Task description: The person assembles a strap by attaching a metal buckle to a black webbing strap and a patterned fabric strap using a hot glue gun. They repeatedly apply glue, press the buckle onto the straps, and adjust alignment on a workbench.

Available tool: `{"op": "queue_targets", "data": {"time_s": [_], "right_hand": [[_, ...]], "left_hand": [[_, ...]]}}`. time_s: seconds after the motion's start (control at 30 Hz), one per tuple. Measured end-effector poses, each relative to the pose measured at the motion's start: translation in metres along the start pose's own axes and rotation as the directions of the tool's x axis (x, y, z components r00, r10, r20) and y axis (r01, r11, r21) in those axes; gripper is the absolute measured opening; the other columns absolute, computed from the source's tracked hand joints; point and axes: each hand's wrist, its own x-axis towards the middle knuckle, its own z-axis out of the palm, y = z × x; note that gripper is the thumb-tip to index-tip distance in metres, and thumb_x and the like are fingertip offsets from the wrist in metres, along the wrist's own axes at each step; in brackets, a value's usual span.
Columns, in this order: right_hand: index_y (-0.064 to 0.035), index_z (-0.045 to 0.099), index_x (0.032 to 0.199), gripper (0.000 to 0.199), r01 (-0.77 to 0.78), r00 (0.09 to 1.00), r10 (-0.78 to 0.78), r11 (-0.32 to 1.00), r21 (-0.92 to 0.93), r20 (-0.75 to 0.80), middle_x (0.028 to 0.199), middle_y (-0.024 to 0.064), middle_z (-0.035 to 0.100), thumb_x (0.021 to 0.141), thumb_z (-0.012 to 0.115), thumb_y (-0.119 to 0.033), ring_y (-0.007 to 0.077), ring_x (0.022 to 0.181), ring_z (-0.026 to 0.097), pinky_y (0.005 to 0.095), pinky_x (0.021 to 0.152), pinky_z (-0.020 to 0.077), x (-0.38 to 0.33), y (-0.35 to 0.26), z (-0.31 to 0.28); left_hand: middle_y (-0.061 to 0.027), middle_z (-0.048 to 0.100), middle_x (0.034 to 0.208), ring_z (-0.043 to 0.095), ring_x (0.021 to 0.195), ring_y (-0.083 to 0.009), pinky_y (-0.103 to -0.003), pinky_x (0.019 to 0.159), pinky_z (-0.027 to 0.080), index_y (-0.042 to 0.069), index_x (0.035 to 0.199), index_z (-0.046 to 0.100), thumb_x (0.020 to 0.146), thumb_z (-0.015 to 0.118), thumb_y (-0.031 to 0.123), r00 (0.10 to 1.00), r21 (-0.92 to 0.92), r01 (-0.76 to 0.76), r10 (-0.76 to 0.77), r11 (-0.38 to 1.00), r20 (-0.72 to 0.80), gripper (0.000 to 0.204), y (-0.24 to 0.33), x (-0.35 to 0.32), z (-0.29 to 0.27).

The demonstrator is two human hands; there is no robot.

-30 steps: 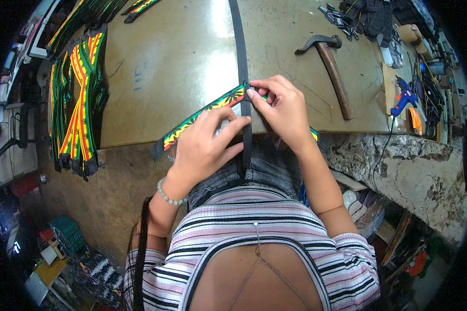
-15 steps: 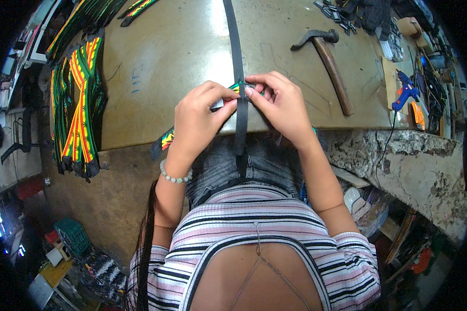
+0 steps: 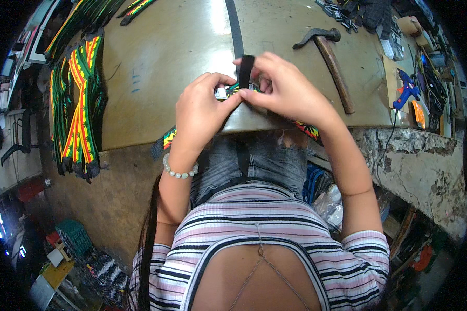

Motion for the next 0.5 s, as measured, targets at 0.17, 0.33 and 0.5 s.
{"op": "queue_targets", "data": {"time_s": [0.17,0.33,0.5], "right_hand": [[-0.0013,0.074,0.104,0.018,-0.159,0.981,0.128,0.961,0.226,0.147,0.089,0.0034,0.067,0.09,0.071,-0.012,0.0094,0.072,0.062,0.0248,0.063,0.0508,0.044,0.022,-0.005],[-0.0057,0.078,0.097,0.016,0.142,0.989,-0.139,0.987,0.074,-0.052,0.086,0.0112,0.07,0.084,0.075,-0.015,0.0242,0.079,0.068,0.0337,0.074,0.0537,0.046,0.046,0.01],[-0.0032,0.075,0.101,0.023,0.061,0.995,-0.058,0.998,0.034,-0.084,0.087,0.0133,0.069,0.083,0.076,-0.019,0.0289,0.081,0.068,0.0374,0.075,0.0543,0.043,0.045,0.017]], "left_hand": [[-0.0112,0.069,0.088,0.067,0.08,-0.0269,-0.037,0.072,0.052,0.006,0.095,0.073,0.076,0.083,0.032,1.0,0.031,0.025,-0.025,0.999,0.012,0.033,0.004,-0.002,0.0],[-0.0102,0.067,0.085,0.065,0.078,-0.0266,-0.037,0.072,0.052,0.008,0.098,0.073,0.077,0.083,0.032,0.999,0.071,0.021,-0.023,0.997,0.029,0.033,0.005,-0.003,-0.001],[-0.0054,0.062,0.081,0.064,0.073,-0.0225,-0.035,0.066,0.051,0.019,0.11,0.075,0.082,0.078,0.034,0.999,0.106,-0.045,0.042,0.993,0.032,0.032,0.005,-0.008,0.0]]}}
